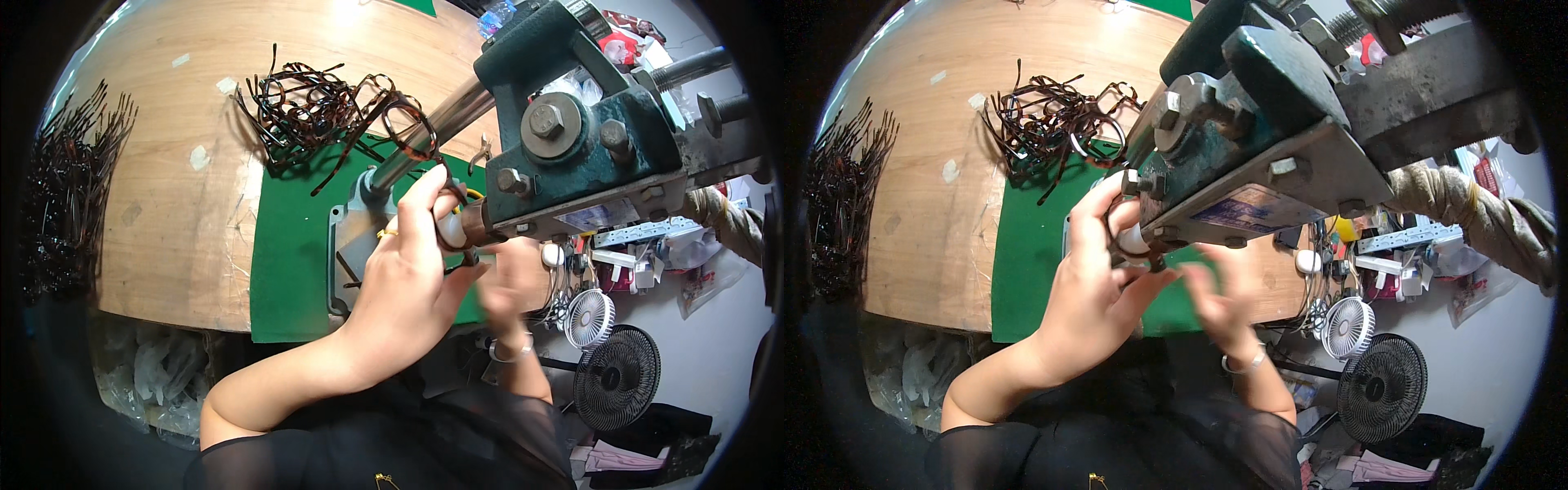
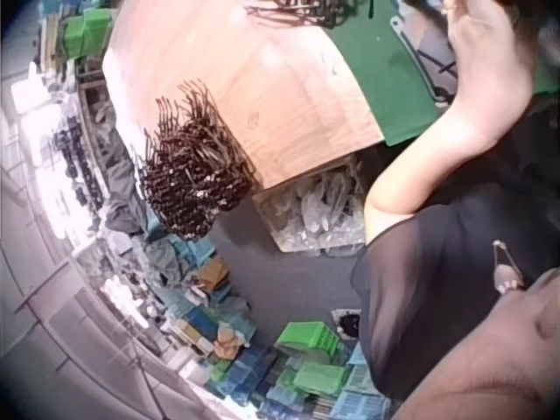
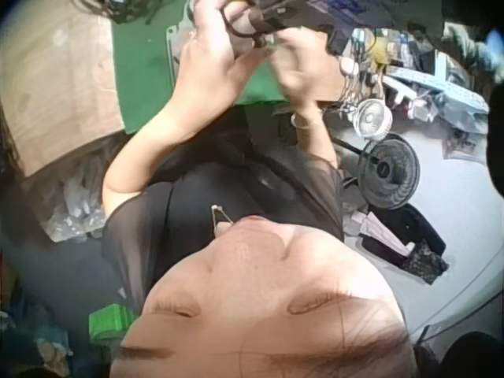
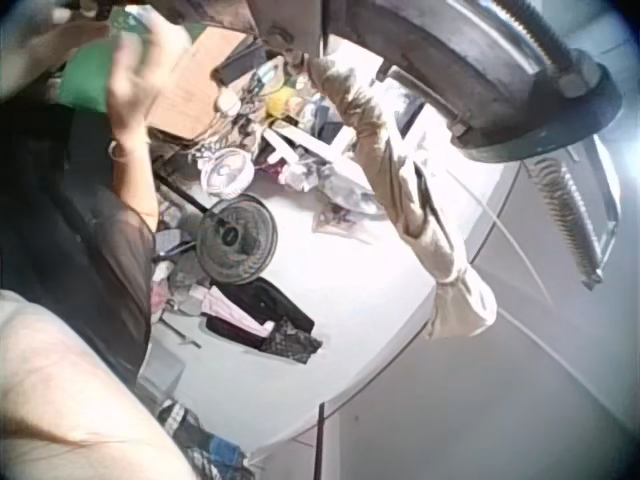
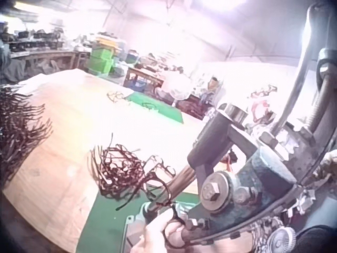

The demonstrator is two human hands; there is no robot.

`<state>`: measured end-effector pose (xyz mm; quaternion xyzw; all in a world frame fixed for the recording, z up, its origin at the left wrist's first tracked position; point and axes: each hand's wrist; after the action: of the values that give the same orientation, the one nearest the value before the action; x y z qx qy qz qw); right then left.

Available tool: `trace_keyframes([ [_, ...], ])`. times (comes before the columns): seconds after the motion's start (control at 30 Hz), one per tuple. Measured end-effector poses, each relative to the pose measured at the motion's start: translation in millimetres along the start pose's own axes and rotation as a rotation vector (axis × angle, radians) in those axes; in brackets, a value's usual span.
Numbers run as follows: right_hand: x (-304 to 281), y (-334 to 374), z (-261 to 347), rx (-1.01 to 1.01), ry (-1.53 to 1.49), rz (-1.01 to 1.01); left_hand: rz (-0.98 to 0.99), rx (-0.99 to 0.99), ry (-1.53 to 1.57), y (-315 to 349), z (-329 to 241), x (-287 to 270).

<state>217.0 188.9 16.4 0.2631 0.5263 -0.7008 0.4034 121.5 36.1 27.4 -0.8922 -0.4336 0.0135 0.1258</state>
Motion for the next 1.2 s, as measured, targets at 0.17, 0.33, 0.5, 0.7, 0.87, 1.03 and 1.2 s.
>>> trace_keyframes([
  [0.17,54,53,-39,0.031,0.117,0.378,-0.034,-0.043,0.341,30,-4,-23],
  [0.33,44,60,-41,0.045,0.01,0.264,-0.18,0.005,0.474,42,2,-29],
  [0.5,50,49,-58,0.318,-0.186,0.129,-0.1,-0.052,0.61,47,6,-28],
  [0.7,71,68,-72,0.411,-0.31,0.145,-0.099,-0.257,0.547,52,-6,-33],
  [0.87,72,63,-74,0.323,-0.231,0.2,0.001,-0.449,0.823,48,-1,-36],
  [1.03,51,52,-63,0.619,-0.541,0.209,0.096,-0.555,0.559,53,-6,-35],
  [1.2,6,-2,27,0.093,-0.572,0.279,0.359,-0.684,0.401,64,-4,-31],
])
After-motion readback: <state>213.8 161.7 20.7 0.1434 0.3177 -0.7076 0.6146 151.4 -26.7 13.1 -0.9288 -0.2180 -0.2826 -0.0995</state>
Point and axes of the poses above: each hand's wrist, its own y-axis away from the middle knuckle, its own x-axis out of the palm, z = x × y, and after that the axes turned 3 degrees about -x, right-handed
